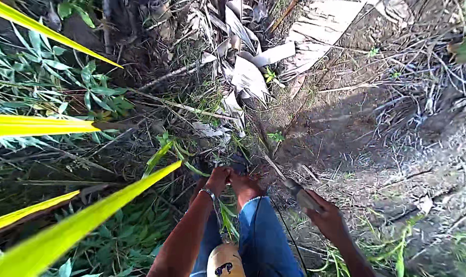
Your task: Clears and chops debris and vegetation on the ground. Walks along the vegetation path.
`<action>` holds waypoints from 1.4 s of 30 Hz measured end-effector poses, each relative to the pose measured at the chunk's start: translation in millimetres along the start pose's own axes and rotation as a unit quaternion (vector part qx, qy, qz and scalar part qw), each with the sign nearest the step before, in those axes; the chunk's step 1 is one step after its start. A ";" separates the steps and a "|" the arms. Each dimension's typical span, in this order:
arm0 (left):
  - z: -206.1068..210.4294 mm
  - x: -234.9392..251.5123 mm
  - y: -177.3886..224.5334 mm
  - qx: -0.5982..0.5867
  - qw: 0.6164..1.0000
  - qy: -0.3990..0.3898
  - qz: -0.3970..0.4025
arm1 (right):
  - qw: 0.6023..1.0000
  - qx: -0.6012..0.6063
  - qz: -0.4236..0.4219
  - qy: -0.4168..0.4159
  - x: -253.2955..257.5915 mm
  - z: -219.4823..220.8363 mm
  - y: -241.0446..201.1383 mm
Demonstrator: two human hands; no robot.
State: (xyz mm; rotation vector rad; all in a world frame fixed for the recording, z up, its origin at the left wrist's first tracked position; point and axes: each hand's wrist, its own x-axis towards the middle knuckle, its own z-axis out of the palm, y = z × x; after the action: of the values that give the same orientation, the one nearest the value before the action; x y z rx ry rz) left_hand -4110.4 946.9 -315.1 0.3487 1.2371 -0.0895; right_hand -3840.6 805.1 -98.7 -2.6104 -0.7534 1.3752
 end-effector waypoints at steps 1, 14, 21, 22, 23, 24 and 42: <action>-8.2 -0.3 -0.6 -0.027 1.000 -0.001 -0.007 | 1.000 -0.005 0.020 -0.009 25.2 30.2 1.6; 8.0 32.1 -18.5 0.120 0.987 -0.097 -0.039 | 0.979 0.034 0.164 -0.116 205.8 61.3 43.0; 41.6 62.3 20.3 0.136 0.984 -0.097 -0.068 | 0.972 0.053 0.158 -0.167 287.6 -4.2 70.9; 45.4 66.5 23.8 0.141 0.983 -0.091 -0.070 | 0.971 0.057 0.162 -0.168 294.8 -8.8 72.4; 50.0 71.3 26.2 0.143 0.983 -0.088 -0.073 | 0.971 0.059 0.159 -0.171 300.7 -12.4 75.6; 56.6 75.2 29.5 0.145 0.982 -0.086 -0.080 | 0.972 0.059 0.148 -0.173 305.0 -14.7 80.1; 135.1 161.7 29.9 0.321 0.940 0.055 -0.098 | 0.983 -0.126 0.054 -0.120 121.4 196.1 28.6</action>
State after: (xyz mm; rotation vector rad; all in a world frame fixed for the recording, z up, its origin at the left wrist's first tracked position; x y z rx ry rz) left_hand -3926.4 953.1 -421.9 0.8029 1.3305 -0.6641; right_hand -3928.7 809.2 -313.7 -2.7384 -0.8822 1.7581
